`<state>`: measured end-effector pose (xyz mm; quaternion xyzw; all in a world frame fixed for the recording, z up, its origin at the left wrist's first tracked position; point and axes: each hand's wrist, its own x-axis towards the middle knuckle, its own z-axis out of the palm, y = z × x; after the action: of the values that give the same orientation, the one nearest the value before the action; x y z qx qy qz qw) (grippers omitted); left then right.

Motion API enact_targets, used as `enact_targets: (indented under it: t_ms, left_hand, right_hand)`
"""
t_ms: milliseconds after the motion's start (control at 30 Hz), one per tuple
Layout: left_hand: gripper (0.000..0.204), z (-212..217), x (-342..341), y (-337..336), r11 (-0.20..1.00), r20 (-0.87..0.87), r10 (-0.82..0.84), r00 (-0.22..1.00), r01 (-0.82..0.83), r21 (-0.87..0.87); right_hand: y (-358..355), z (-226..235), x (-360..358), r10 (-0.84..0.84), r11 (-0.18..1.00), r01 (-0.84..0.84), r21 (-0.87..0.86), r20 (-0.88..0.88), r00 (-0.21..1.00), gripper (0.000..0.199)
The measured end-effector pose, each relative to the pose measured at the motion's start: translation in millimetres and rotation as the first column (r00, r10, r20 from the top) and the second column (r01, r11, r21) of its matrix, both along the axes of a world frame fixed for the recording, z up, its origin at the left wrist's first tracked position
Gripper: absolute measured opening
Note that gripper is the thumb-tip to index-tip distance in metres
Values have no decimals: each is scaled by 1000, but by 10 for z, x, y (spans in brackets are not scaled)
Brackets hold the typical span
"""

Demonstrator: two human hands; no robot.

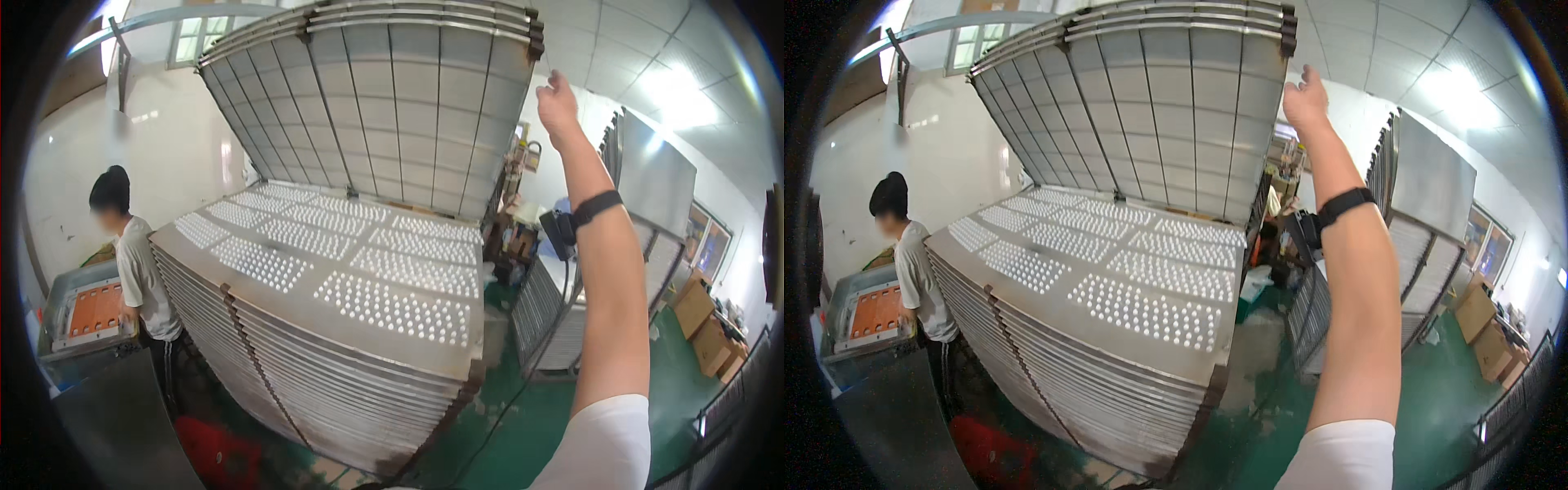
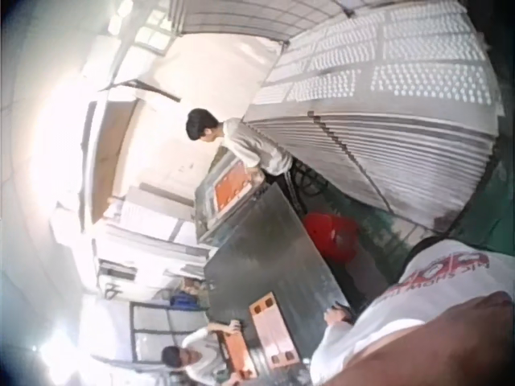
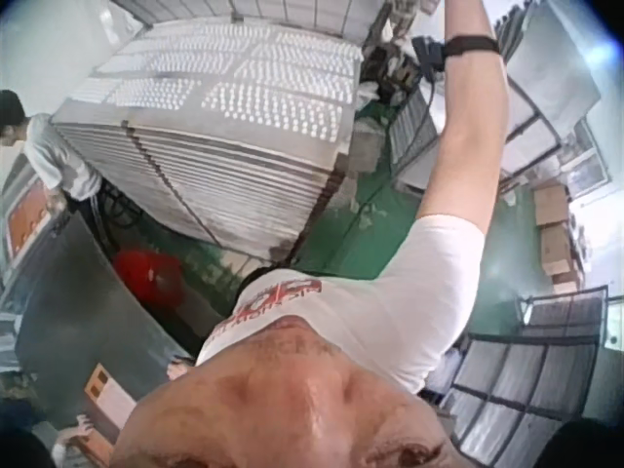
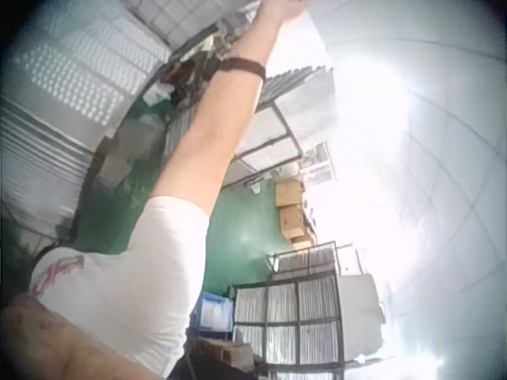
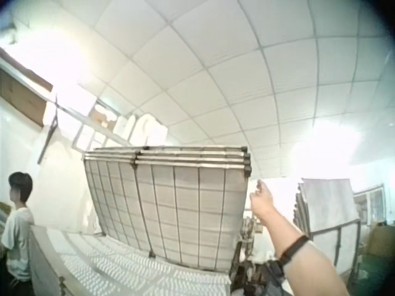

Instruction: The worker is placing metal mesh sheets onto orange frames and then loading them into a large drying rack on a production line.

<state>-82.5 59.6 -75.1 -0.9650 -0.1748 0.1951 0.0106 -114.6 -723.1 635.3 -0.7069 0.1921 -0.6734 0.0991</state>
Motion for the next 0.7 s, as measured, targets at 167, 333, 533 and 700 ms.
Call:
enact_targets:
  t_ms: [167, 333, 533, 700]
  left_hand:
    - [43, 318, 45, -273, 996, 157, 87, 984, -83, -34]
    - [50, 752, -272, -264, 975, 36, 220, 975, -219, -27]
    - [56, 475, -91, -179, 999, -79, 45, 996, -44, 13]
    - [56, 367, -162, -48, 977, 60, 209, 976, -207, -50]
  right_hand:
    - [-534, 425, 131, -121, 992, 122, 10, -41, 992, 69]
    - [-356, 406, 250, -33, 999, 34, -11, 45, 998, 55]
    - [144, 5, -187, 34, 999, -38, -32, -122, 992, 28]
    - [840, -854, -611, -27, 963, -130, -234, -566, 824, 15]
